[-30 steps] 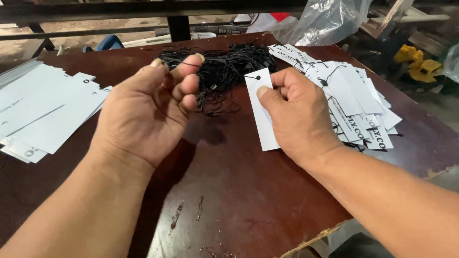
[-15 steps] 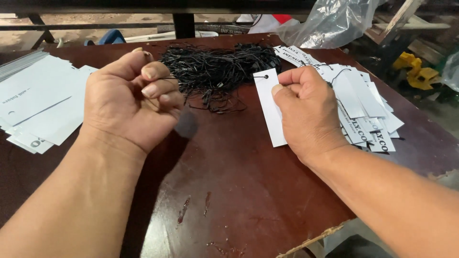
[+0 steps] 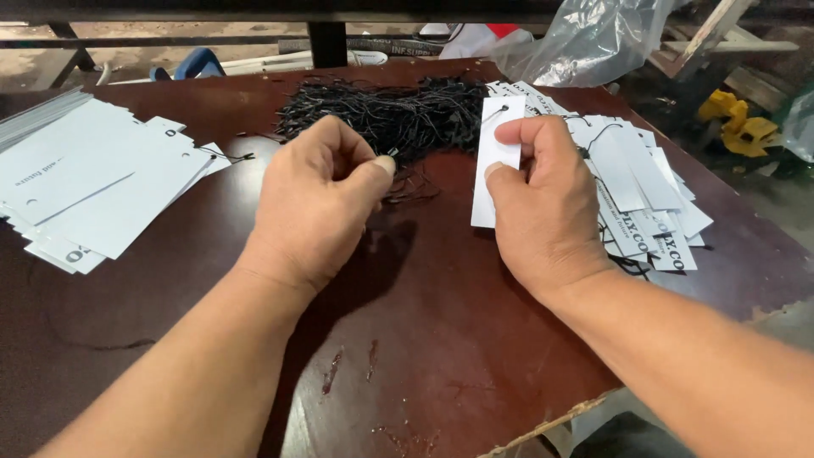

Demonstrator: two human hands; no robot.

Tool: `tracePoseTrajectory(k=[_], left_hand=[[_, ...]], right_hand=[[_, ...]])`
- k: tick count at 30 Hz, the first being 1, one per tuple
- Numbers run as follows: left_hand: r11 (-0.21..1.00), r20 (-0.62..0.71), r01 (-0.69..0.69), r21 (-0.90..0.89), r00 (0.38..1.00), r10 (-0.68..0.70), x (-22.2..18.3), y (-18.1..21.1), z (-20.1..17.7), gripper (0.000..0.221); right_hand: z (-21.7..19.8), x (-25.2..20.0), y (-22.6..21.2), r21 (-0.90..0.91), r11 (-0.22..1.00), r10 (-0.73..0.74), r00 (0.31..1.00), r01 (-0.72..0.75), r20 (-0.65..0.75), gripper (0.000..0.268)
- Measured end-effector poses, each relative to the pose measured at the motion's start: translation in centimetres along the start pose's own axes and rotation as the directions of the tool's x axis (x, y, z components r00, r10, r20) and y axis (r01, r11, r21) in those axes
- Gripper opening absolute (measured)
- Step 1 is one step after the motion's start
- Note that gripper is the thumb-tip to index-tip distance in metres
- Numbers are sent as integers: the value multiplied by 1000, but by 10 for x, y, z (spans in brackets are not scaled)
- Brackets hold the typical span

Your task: Attaching black plastic loop fasteners to white paper product tags by threading them through pre-punched holes at a fast pace.

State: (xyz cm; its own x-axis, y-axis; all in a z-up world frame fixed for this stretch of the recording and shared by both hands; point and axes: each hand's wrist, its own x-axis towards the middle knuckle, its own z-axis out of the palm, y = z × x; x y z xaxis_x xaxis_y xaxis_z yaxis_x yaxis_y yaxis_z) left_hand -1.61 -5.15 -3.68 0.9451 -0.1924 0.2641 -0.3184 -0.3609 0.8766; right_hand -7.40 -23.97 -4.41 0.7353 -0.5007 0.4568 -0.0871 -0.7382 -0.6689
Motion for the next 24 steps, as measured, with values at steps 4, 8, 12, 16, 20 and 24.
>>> tracePoseTrajectory(k=[4,8,12,16,20,24], left_hand=[[995,44,18,97,999,-22,-2,8,-1,16],[998,195,63,-1,979,-62,-2,15,-1,14],[993,207,95,-73,975,-78,0,13,-1,19],[990,179,144,-7,974,-140,-1,19,0,17],[989,153,146,25,977,-148,-2,22,1,15],[987,145,160,27,976,-162,-3,21,1,14]], right_hand=[[-9,0,-8,23,997,74,997,-74,16,35],[-25,16,17,77,995,72,995,-67,-75,30],[-47,41,52,60,997,-44,978,57,-205,27],[-65,50,65,23,1000,13,970,-7,-242,30],[-76,57,80,-62,998,-26,971,12,-236,42],[-84,48,67,-433,894,97,993,-114,-60,47]])
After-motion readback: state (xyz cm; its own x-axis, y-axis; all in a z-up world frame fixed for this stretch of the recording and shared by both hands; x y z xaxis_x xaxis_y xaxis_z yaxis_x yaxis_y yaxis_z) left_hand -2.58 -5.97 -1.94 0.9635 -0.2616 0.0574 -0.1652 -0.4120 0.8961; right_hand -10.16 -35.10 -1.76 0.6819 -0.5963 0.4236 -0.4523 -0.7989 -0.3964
